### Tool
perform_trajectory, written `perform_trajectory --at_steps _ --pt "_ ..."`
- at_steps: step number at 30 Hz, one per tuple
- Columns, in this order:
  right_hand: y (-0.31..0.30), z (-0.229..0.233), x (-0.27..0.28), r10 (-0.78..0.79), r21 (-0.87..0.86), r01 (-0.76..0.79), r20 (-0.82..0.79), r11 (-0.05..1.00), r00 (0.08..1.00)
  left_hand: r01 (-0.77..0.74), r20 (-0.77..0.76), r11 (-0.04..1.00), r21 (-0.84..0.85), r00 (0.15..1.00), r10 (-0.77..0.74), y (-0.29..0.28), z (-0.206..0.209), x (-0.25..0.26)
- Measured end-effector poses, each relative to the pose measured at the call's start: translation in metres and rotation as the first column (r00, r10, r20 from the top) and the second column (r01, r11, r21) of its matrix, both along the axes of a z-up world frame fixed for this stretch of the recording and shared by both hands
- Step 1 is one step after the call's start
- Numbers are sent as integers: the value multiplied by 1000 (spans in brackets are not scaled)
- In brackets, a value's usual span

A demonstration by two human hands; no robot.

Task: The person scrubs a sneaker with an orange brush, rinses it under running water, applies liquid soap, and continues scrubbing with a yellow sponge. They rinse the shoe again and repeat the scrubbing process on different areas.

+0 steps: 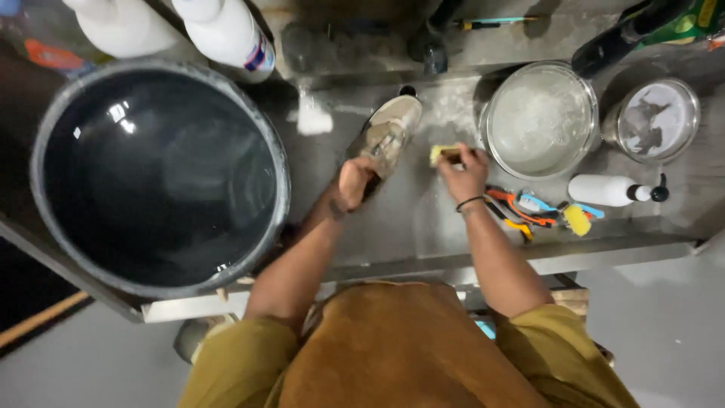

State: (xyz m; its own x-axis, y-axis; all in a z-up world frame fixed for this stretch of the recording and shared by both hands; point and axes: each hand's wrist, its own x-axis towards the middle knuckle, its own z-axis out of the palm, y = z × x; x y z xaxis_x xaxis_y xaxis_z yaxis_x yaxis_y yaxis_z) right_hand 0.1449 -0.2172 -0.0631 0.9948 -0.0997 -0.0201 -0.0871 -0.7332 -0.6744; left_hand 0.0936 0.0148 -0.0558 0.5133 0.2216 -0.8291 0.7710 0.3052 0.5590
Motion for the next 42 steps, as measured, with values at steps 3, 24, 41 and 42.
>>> perform_trajectory --at_steps 3,24,41,42 --pt "39 57 11 290 142 -390 454 910 842 -210 -55 960 -185 978 203 5 -12 -3" --pt "94 32 -24 348 54 -403 405 914 845 178 286 912 369 912 -294 8 58 -10" --pt "117 46 28 220 103 -232 118 967 968 403 989 912 75 90 -121 47 -1 2" --pt "108 28 42 231 -4 -239 263 971 937 364 970 903 229 -6 -244 49 20 7"
